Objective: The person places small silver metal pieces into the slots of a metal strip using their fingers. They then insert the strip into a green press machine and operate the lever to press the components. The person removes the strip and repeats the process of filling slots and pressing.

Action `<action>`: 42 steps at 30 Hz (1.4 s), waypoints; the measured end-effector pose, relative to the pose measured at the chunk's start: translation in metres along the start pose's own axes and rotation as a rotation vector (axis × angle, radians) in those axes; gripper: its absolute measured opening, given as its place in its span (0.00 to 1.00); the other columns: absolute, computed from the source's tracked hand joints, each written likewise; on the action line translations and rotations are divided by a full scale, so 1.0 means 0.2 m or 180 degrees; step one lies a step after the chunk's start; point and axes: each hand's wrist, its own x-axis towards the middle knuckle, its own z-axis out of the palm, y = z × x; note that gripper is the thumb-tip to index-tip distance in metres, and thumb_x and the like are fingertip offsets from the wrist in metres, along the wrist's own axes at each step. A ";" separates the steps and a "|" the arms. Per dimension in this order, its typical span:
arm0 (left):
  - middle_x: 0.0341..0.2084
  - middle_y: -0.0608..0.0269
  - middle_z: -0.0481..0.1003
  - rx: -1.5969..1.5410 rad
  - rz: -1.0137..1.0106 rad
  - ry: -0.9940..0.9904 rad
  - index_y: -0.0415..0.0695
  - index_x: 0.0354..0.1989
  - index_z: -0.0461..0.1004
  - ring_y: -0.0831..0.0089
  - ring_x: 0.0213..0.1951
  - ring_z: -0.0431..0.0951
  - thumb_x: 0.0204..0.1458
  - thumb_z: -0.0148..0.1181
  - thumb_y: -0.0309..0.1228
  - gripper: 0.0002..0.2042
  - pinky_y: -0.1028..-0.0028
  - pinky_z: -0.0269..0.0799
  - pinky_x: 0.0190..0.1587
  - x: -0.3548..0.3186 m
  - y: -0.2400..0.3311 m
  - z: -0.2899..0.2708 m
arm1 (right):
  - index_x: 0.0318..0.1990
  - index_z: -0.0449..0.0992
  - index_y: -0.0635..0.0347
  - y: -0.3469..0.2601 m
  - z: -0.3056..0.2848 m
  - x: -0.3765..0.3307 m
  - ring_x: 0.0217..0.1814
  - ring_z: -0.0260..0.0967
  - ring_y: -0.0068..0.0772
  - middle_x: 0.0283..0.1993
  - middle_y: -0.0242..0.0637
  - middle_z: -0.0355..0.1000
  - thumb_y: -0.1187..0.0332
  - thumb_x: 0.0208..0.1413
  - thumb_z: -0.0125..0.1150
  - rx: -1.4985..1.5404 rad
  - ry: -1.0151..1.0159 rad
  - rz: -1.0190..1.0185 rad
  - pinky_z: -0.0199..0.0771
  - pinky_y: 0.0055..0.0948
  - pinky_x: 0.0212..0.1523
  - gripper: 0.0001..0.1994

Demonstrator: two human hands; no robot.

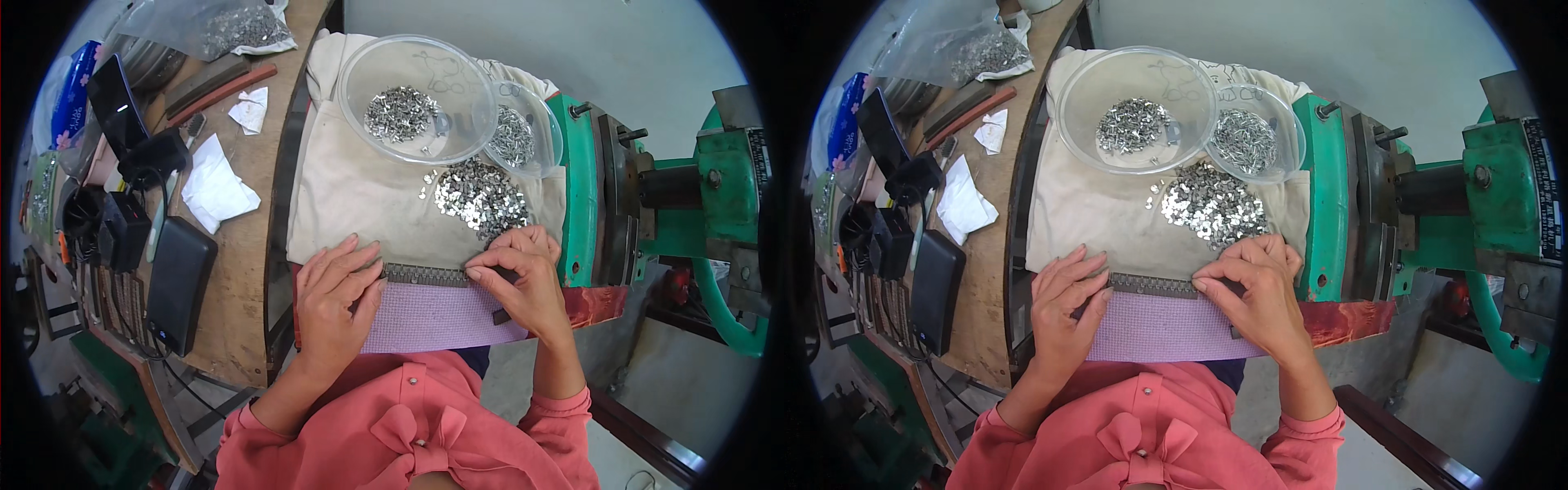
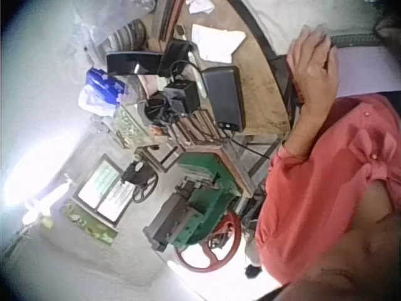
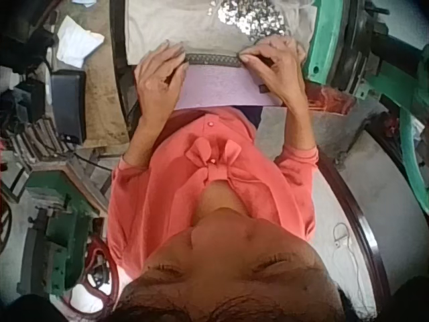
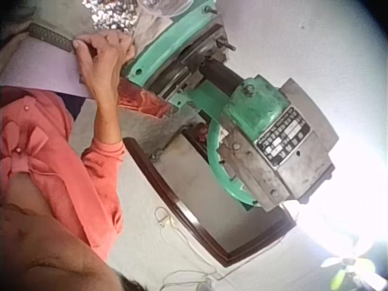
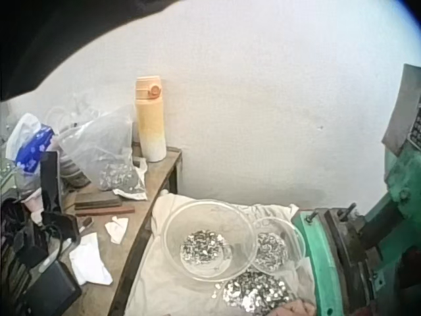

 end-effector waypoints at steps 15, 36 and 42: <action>0.43 0.54 0.75 0.0422 0.0006 -0.0210 0.36 0.30 0.74 0.53 0.46 0.73 0.50 0.66 0.23 0.06 0.61 0.69 0.49 0.13 0.09 -0.02 | 0.32 0.86 0.48 0.00 0.03 -0.15 0.41 0.64 0.31 0.30 0.23 0.72 0.65 0.45 0.75 0.0210 0.0854 -0.0187 0.51 0.36 0.48 0.06; 0.32 0.57 0.72 0.0775 0.0244 0.0007 0.41 0.27 0.70 0.57 0.34 0.75 0.44 0.64 0.19 0.08 0.63 0.71 0.37 0.20 0.16 -0.04 | 0.34 0.86 0.49 0.04 0.04 -0.20 0.41 0.65 0.32 0.30 0.22 0.72 0.67 0.44 0.76 0.0608 0.1176 -0.0440 0.54 0.35 0.48 0.08; 0.33 0.61 0.72 -0.0912 -0.0278 -0.0588 0.39 0.30 0.73 0.73 0.37 0.74 0.54 0.62 0.20 0.03 0.74 0.69 0.42 0.27 0.33 -0.03 | 0.36 0.86 0.50 0.04 0.01 -0.17 0.39 0.65 0.31 0.31 0.24 0.70 0.67 0.43 0.77 0.0777 0.1546 -0.0625 0.58 0.33 0.43 0.10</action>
